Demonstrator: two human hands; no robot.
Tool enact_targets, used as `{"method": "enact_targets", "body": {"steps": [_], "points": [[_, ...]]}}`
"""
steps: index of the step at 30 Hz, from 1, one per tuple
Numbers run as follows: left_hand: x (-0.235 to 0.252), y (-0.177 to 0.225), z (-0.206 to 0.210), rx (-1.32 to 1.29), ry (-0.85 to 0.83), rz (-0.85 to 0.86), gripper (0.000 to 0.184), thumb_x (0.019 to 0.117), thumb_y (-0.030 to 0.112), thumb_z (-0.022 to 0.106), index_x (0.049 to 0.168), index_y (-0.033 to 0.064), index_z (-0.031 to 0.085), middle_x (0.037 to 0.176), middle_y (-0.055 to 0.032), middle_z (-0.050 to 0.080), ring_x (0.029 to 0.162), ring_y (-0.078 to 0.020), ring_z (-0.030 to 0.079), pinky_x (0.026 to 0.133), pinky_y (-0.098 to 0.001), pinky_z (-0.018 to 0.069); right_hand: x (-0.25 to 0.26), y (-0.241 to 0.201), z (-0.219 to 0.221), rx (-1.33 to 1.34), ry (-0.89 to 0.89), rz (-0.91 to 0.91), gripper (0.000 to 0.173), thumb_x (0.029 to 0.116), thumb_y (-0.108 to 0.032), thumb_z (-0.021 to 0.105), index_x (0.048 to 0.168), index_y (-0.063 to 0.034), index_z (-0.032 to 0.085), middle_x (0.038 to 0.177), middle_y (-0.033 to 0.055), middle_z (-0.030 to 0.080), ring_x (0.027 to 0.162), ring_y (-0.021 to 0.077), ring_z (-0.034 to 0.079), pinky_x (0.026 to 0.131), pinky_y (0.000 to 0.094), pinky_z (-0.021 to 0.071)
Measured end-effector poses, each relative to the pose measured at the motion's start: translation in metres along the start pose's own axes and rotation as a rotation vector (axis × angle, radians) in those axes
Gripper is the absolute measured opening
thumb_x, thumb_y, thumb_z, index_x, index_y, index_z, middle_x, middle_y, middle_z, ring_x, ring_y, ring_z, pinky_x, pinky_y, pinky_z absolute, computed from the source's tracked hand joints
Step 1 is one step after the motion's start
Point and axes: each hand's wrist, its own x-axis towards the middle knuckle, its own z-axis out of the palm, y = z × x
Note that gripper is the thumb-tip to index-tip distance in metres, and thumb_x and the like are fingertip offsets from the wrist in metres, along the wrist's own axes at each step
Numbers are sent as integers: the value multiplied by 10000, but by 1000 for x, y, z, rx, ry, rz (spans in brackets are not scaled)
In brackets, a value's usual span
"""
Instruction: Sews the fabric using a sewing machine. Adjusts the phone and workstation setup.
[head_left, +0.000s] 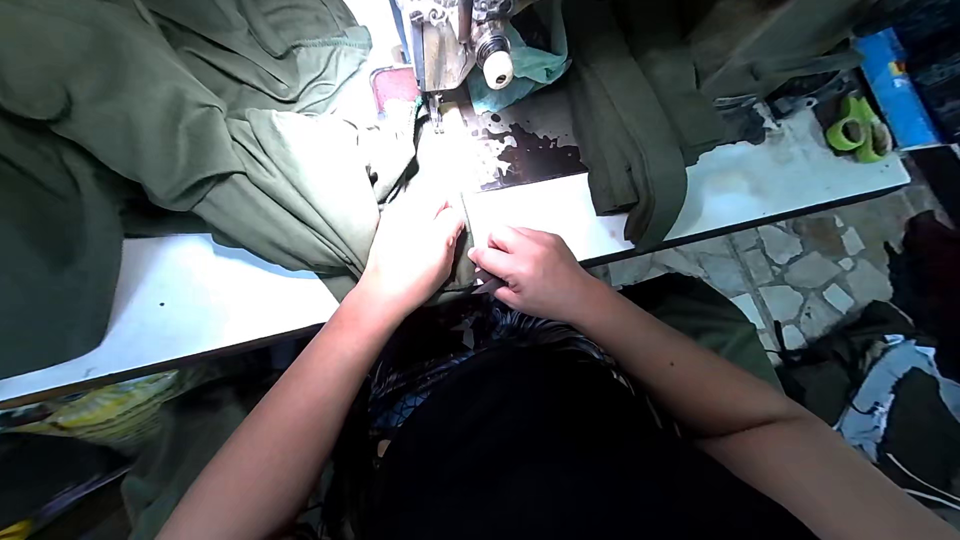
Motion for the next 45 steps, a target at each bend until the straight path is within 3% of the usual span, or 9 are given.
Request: {"method": "enact_targets", "body": {"steps": [4,10,24,28,31,35,38,42,45], "points": [[-1,-2,3,-10,9,11,204,971,43,537,847,-21,686,919,-196,661,911,-387,649,779,-524,487,0,0,0,17,8,3,161,794,-116,692,922,-57,769,781,94,602,656,231,607,504,348,466],[-15,-4,-2,-13,-11,42,232,959,113,563,1006,10,766,1092,-183,724,1041,-373,687,872,-543,521,2,1,-2,18,-31,-51,195,773,-103,708,942,-23,759,1181,173,730,888,284,738,646,403,583],[-22,-9,-3,11,-14,55,372,917,307,535,1047,73,793,1145,-170,723,1061,-359,676,859,-538,499,5,-1,-9,52,-135,-40,213,839,-127,687,1010,-30,770,1198,153,734,821,268,739,615,405,575],[-20,-11,-2,17,-22,63,383,920,334,534,1033,72,789,1160,-167,716,1085,-360,669,876,-548,502,3,-2,-23,163,-110,72,222,795,-84,721,1009,-42,765,924,119,667,706,227,662,560,379,551],[-19,-14,-1,17,-26,61,400,934,344,525,1042,62,788,1186,-187,710,1121,-378,663,914,-569,492,-4,3,-53,184,2,183,356,742,-1,698,1095,14,736,990,170,641,679,228,645,547,375,560],[-15,-17,0,16,-15,60,401,925,315,522,1082,54,784,1196,-199,704,1122,-386,661,911,-573,489,-23,37,-103,-79,214,290,372,900,-40,503,1206,35,701,1097,217,653,811,207,624,659,310,524],[-10,-22,1,18,8,61,403,920,304,520,1098,54,781,1188,-194,707,1115,-379,660,922,-563,480,-36,85,-130,-299,386,396,304,988,-18,462,1178,82,677,1133,307,642,905,318,636,765,381,537],[-3,-29,3,29,35,75,392,926,300,529,1084,46,782,1158,-184,712,1080,-360,670,912,-546,491,-53,142,-132,-405,476,631,401,957,1,472,1329,55,612,1424,344,517,1353,469,489,1125,513,393],[4,-35,2,31,39,89,400,920,292,525,1092,35,777,1152,-192,719,1065,-371,684,900,-560,496,-69,161,-113,-470,451,696,497,954,-11,478,1448,12,524,1552,324,408,1470,523,332,1180,641,263]]}}
